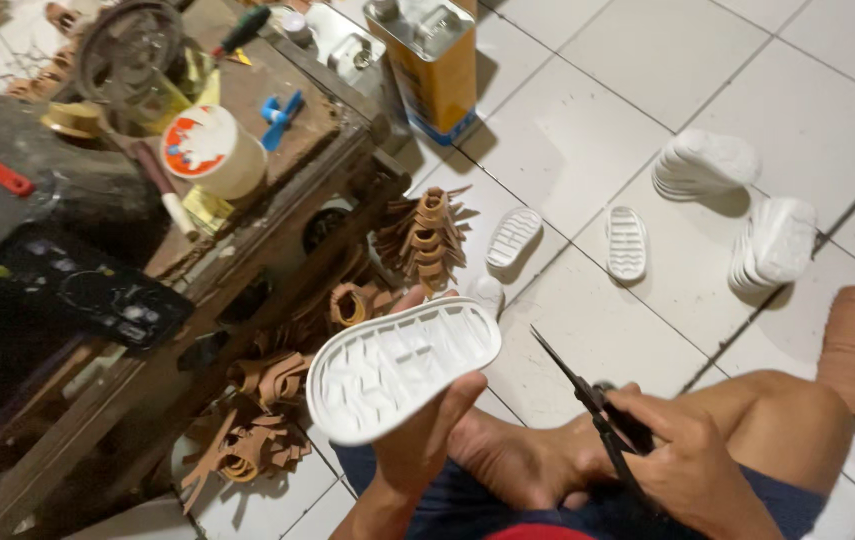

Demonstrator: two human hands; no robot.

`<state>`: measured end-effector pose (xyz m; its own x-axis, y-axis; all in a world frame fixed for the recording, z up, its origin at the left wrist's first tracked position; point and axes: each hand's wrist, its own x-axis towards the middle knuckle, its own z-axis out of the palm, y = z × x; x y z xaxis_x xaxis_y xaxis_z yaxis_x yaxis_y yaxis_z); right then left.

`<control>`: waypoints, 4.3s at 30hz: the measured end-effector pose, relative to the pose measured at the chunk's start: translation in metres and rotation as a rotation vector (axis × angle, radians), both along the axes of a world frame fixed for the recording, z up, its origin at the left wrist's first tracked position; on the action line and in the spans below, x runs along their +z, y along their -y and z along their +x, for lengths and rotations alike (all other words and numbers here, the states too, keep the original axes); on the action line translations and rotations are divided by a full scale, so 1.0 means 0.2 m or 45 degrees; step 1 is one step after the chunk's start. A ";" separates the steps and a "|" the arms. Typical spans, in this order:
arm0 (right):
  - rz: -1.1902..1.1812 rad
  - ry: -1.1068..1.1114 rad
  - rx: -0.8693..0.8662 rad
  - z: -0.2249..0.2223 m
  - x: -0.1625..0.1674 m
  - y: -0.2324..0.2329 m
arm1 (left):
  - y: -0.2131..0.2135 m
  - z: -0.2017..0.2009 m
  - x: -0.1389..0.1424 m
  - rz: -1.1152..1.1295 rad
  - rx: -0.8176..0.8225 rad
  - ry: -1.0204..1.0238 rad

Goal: The person sits on the floor, unwraps a plastic bag of white rubber shoe soles, and uses scissors to trim excess flashing from the edges and tread grooves of the soles one at a time, placing finished soles on the floor beside them.

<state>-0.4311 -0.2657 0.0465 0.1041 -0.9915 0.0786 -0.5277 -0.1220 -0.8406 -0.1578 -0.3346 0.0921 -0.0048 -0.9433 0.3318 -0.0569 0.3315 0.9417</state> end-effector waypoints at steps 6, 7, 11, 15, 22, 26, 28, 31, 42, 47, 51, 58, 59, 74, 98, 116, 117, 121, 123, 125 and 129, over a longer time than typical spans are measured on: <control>0.034 -0.185 -0.026 0.06 0.23 0.03 | -0.07 -0.05 0.09 0.294 -0.190 -0.045; -0.140 -0.270 0.060 0.07 0.26 0.04 | -0.08 -0.05 0.09 0.302 -0.188 -0.023; -0.447 -0.458 0.252 0.07 0.37 0.08 | -0.11 -0.04 0.06 0.190 -0.197 0.268; -0.462 -0.566 0.272 0.07 0.41 0.11 | -0.09 -0.03 0.02 0.239 -0.250 0.146; -0.391 -0.598 0.285 0.07 0.39 0.13 | -0.06 -0.02 0.00 0.044 -0.196 0.367; -0.430 -0.486 0.268 0.10 0.35 0.13 | -0.07 -0.03 0.00 0.039 -0.183 0.169; -0.456 -0.470 0.272 0.10 0.33 0.14 | -0.08 -0.03 0.00 0.135 -0.187 0.018; -0.432 -0.464 0.288 0.08 0.32 0.14 | -0.07 -0.03 0.01 0.224 -0.200 -0.015; -0.394 -0.518 0.342 0.03 0.27 0.14 | 0.00 -0.03 0.02 0.596 -0.410 -0.383; -0.395 -0.469 0.371 0.04 0.23 0.14 | 0.04 0.00 0.02 0.673 -0.760 -0.104; -0.357 -0.447 0.287 0.08 0.20 0.13 | 0.08 0.05 0.04 0.796 -1.030 -0.078; 0.325 0.164 -0.154 0.07 0.07 0.10 | 0.07 0.00 -0.08 0.920 -0.844 -0.345; 0.442 0.046 -0.189 0.06 0.04 0.08 | 0.07 0.00 -0.11 0.926 -0.796 -0.354; 0.199 -0.086 -0.082 -0.03 0.05 -0.04 | 0.01 -0.04 -0.11 0.882 -0.669 -0.555; 0.827 0.176 -0.286 0.01 -0.06 0.07 | 0.01 -0.05 -0.19 0.888 -0.735 -0.516; 0.606 0.828 -0.544 0.08 -0.37 -0.02 | 0.09 -0.31 -0.69 0.901 -0.158 -0.313; 0.593 0.836 -0.624 0.07 -0.38 0.02 | 0.10 -0.33 -0.70 0.882 -0.206 -0.425; 0.572 1.164 -1.008 -0.06 -0.42 0.35 | 0.18 -0.38 -0.71 0.867 -0.197 -0.101; 0.481 1.156 -1.017 -0.11 -0.43 0.48 | 0.23 -0.41 -0.71 0.791 -0.157 0.261; 0.440 1.123 -1.000 -0.11 -0.41 0.52 | 0.32 -0.45 -0.71 0.452 -0.139 0.505; 0.697 0.833 -0.934 -0.04 -0.45 0.34 | 0.60 -0.55 -0.68 0.029 -0.016 1.046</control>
